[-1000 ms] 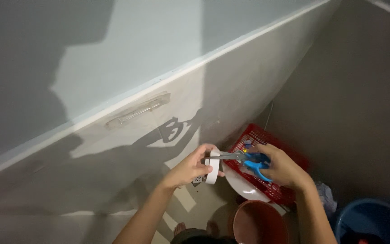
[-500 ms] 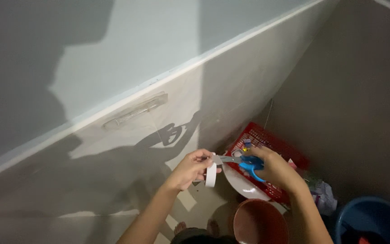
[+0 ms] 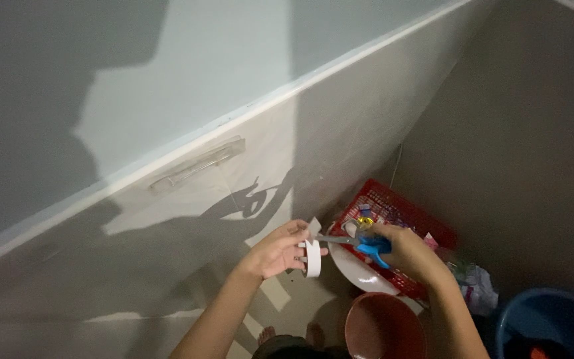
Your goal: The person cuts a strip of white tape with blue scissors and applies it to a clear plastic fixture mounted on a tiled wall. They smooth the tape over the fixture, then briefly move away to cut another piece before returning to apply more tape to the same fixture.
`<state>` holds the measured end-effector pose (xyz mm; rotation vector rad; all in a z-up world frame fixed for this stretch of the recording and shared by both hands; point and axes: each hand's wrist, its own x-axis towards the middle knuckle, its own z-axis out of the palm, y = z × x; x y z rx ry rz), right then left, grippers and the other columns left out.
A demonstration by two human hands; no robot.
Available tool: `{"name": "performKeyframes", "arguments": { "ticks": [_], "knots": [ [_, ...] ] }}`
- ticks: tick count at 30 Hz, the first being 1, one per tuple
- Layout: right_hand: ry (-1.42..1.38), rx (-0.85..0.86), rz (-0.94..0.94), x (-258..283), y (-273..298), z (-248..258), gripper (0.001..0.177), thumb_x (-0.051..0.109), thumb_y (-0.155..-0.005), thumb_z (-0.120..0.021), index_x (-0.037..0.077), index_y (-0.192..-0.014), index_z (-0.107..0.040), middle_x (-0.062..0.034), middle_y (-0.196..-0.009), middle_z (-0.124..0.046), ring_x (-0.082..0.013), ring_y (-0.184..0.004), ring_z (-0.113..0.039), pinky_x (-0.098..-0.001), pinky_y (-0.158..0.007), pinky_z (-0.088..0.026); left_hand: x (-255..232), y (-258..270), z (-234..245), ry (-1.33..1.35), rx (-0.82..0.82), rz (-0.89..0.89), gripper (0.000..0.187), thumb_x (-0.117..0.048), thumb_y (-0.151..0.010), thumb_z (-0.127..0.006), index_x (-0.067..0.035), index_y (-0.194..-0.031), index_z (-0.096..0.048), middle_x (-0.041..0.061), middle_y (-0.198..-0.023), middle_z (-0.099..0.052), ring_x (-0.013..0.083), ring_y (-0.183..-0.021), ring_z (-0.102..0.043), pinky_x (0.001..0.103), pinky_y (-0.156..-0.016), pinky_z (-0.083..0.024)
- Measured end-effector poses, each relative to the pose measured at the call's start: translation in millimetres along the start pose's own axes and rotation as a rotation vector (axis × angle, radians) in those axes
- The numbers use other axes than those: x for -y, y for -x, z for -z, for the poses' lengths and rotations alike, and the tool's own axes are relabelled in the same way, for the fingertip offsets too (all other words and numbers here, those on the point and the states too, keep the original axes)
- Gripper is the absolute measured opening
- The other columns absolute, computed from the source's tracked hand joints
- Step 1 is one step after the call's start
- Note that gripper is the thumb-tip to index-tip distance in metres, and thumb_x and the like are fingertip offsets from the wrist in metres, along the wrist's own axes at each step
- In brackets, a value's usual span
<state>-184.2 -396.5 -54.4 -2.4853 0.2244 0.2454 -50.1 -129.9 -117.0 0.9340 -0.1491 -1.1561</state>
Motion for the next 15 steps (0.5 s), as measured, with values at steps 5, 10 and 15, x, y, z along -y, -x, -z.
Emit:
{"name": "performKeyframes", "arguments": {
  "ticks": [5, 10, 15],
  "knots": [
    [-0.119, -0.079, -0.093, -11, 5, -11, 0.045, 0.019, -0.079, -0.080, 0.015, -0.121, -0.064, -0.0103, -0.108, -0.076, -0.0255, -0.096, -0.076, -0.0410, -0.085, -0.060, -11, 17, -6, 0.014, -0.049, -0.141, 0.064, -0.039, -0.095, -0.062, -0.011, -0.144, -0.031, 0.018, -0.128, -0.053, 0.0389, -0.123, -0.062, 0.060, -0.097, -0.058],
    [-0.398, -0.124, -0.085, 41, 3, -55, 0.049, 0.024, -0.081, -0.080, 0.017, -0.125, -0.060, -0.0082, -0.109, -0.074, -0.0249, -0.094, -0.076, -0.0415, -0.083, -0.060, 12, 26, -23, -0.514, -0.270, -0.217, 0.090, -0.048, -0.088, -0.054, -0.024, -0.163, -0.009, 0.005, -0.156, -0.038, 0.0276, -0.123, -0.063, 0.044, -0.099, -0.053],
    [-0.031, -0.295, 0.292, 114, -3, -80, 0.048, 0.011, -0.071, -0.082, 0.014, -0.118, -0.072, -0.0141, -0.089, -0.069, -0.0330, -0.080, -0.070, -0.0436, -0.071, -0.057, 24, 29, -23, -0.069, -0.380, -0.377, 0.069, -0.044, -0.099, -0.045, -0.018, -0.161, -0.032, 0.011, -0.151, -0.047, 0.0253, -0.108, -0.057, 0.041, -0.078, -0.042]
  ]
}}
